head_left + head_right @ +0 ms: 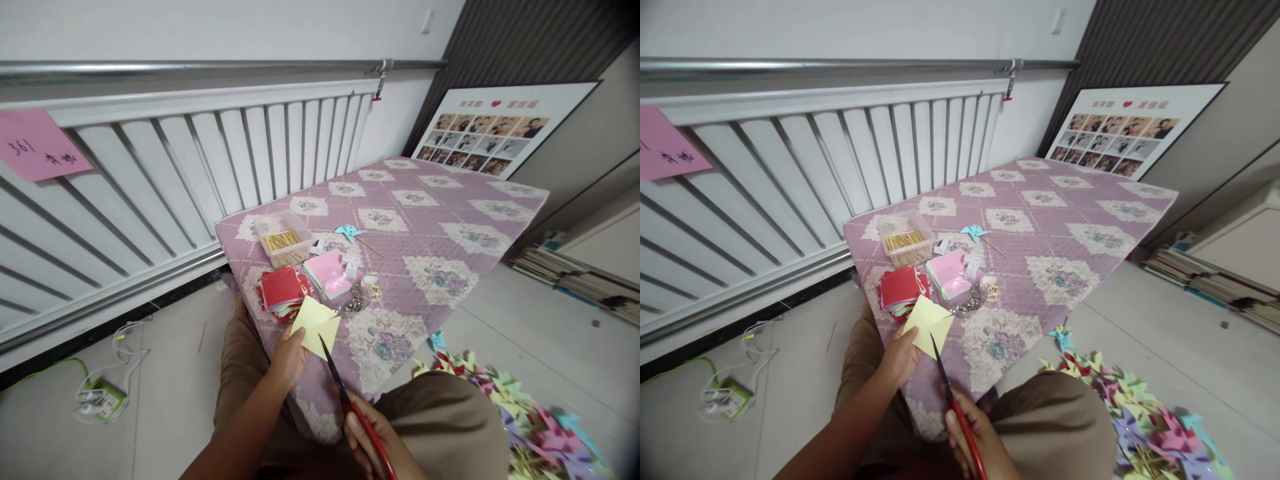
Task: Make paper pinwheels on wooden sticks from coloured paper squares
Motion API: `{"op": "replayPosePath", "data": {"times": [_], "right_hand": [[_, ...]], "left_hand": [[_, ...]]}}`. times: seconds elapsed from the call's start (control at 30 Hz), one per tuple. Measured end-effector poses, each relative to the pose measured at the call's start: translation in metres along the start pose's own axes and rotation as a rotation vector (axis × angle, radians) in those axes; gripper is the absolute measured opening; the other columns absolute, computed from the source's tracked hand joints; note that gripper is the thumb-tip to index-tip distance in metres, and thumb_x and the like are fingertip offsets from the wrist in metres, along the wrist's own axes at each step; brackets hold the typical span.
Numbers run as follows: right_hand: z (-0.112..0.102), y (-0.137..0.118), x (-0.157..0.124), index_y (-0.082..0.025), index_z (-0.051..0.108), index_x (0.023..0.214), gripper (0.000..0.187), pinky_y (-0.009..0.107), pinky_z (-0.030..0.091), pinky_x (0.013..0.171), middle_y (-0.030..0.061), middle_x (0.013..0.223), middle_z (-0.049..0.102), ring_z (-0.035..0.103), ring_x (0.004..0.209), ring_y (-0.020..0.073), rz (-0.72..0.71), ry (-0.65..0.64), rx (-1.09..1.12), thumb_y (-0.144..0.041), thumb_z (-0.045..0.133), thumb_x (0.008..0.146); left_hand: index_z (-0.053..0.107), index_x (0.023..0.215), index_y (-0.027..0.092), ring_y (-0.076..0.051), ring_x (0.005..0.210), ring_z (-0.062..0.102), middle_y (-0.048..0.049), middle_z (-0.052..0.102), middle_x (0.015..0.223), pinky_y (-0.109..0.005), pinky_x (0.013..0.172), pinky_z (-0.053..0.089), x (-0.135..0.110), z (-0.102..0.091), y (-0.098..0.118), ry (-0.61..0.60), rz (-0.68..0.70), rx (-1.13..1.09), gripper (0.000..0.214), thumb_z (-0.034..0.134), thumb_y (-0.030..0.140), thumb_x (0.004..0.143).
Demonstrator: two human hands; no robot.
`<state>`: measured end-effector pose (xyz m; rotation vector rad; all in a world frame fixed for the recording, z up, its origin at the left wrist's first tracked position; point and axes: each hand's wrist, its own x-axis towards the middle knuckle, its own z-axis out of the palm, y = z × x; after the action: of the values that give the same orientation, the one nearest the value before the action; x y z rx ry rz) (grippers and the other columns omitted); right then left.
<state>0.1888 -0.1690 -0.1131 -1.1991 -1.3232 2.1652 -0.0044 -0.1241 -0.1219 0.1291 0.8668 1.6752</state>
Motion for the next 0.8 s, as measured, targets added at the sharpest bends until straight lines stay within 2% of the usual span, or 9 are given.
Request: {"op": "replayPosePath", "data": {"times": [0.2, 0.43, 0.63, 0.8], "right_hand": [[0.0004, 0.0002, 0.0002, -0.019, 0.050, 0.128, 0.074, 0.014, 0.027, 0.032, -0.0070, 0.062, 0.044, 0.028, 0.038, 0.0029, 0.025, 0.017, 0.016, -0.071, 0.058, 0.074], [-0.0016, 0.0002, 0.0005, -0.020, 0.048, 0.130, 0.072, 0.014, 0.027, 0.033, -0.0070, 0.062, 0.044, 0.030, 0.039, 0.0029, 0.037, -0.005, 0.007, -0.069, 0.057, 0.077], [0.0003, -0.0045, 0.0014, -0.018, 0.048, 0.132, 0.081, 0.014, 0.027, 0.033, -0.0074, 0.061, 0.043, 0.028, 0.039, 0.0026, 0.012, 0.012, -0.002, -0.073, 0.058, 0.073], [-0.0011, -0.0002, 0.0019, -0.018, 0.047, 0.131, 0.077, 0.014, 0.027, 0.034, -0.0082, 0.061, 0.041, 0.028, 0.038, 0.0018, 0.023, -0.002, 0.004, -0.071, 0.057, 0.076]], "left_hand": [[0.066, 0.106, 0.016, -0.024, 0.096, 0.067, -0.0095, 0.072, 0.106, -0.033, 0.086, 0.050, 0.0001, -0.0021, -0.0025, -0.024, 0.024, -0.013, 0.044, 0.079, 0.026, 0.064], [0.067, 0.104, 0.017, -0.025, 0.098, 0.067, -0.0088, 0.072, 0.106, -0.035, 0.086, 0.051, 0.0011, -0.0038, -0.0056, 0.019, 0.042, 0.001, 0.044, 0.080, 0.029, 0.063], [0.068, 0.102, 0.017, -0.024, 0.096, 0.067, -0.0087, 0.072, 0.105, -0.034, 0.086, 0.051, 0.0009, -0.0006, -0.0051, 0.019, 0.057, -0.007, 0.042, 0.080, 0.029, 0.063], [0.067, 0.101, 0.016, -0.025, 0.097, 0.067, -0.0093, 0.072, 0.104, -0.035, 0.087, 0.050, -0.0011, 0.0031, -0.0035, 0.029, 0.070, 0.001, 0.044, 0.080, 0.030, 0.062]]}}
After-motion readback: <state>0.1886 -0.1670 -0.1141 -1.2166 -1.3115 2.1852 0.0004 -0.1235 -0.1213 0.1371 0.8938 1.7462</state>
